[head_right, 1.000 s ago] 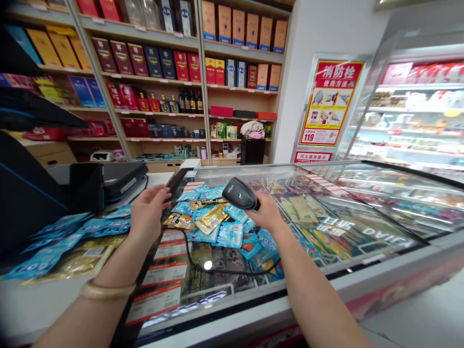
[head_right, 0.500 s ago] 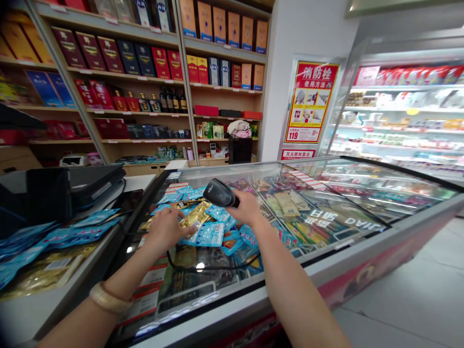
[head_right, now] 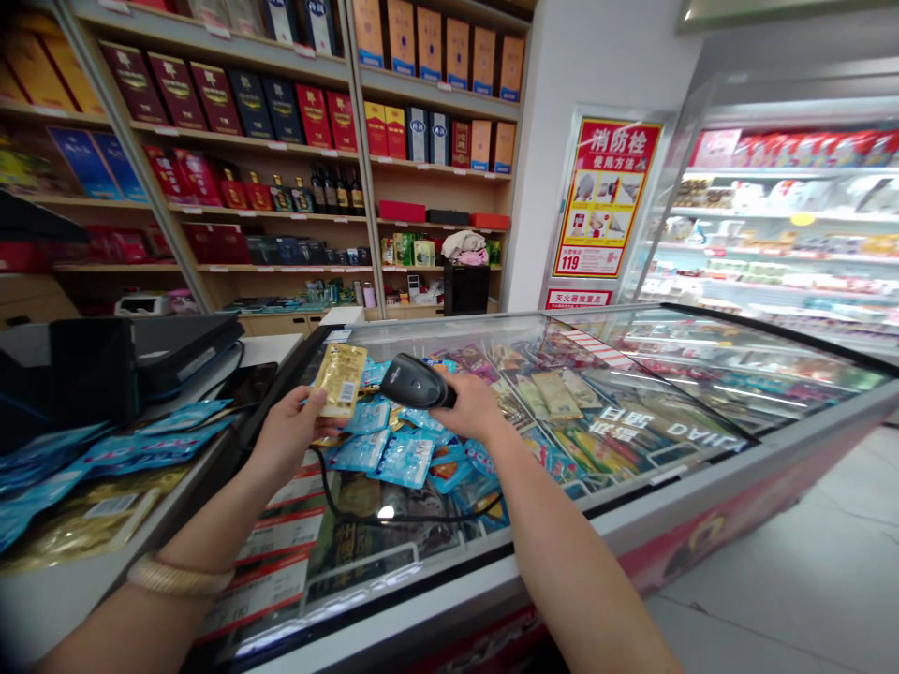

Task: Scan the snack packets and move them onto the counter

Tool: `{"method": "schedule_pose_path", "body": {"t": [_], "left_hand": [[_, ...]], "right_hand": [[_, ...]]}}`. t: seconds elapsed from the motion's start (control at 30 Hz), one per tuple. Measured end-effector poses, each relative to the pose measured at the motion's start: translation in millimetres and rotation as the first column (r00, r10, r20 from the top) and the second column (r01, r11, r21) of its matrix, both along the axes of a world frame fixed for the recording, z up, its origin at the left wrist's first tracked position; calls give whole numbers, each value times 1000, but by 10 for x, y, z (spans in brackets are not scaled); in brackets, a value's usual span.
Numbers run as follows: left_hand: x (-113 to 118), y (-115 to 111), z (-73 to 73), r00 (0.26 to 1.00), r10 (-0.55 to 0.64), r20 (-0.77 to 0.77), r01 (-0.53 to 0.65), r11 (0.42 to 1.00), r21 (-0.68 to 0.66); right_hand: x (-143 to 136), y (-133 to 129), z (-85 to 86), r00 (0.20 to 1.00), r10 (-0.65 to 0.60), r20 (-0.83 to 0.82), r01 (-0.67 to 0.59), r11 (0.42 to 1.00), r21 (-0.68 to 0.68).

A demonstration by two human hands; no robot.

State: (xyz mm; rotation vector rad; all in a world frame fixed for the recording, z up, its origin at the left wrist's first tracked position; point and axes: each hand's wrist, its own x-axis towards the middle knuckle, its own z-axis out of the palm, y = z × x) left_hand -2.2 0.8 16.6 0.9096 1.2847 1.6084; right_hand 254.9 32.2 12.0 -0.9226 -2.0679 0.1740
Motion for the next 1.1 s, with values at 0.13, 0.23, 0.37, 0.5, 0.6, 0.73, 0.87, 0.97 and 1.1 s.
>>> {"method": "schedule_pose_path", "body": {"t": [0.13,0.23,0.37,0.5,0.6,0.73,0.87,0.97,1.1], "left_hand": [[41,14,-4,996,8,90,-6,1000,-21],[61,21,-19,997,-2,74,4,1000,-18],[74,22,-23,995,-11,103,13,1000,-16],[72,28,-25,998,2,69,0,1000,-24],[59,35,-34,994,-4,106,6,1000,-19],[42,34,-41,993,-14,114,14,1000,-2],[54,18,-39,999,-21,41,21,1000,7],[64,6,-23,998,-3,61,2,1000,1],[-29,14,63,968,110,227,-129,989,72]], "right_hand": [[-87,-29,-17,995,44,88,-43,999,-13],[-127,-30,-35,988,24,151,-22,1000,-17],[-139,-17,-47,979,-9,201,11,1000,-7],[-134,-6,-49,976,-23,218,26,1000,-12],[-132,2,-52,971,-41,235,46,999,-19],[-131,-2,-40,962,-56,268,66,997,-28],[-129,-19,-25,965,-41,259,50,998,-27],[-113,-21,-33,976,-27,216,31,999,-12],[-60,9,-68,987,-45,154,41,999,30]]}}
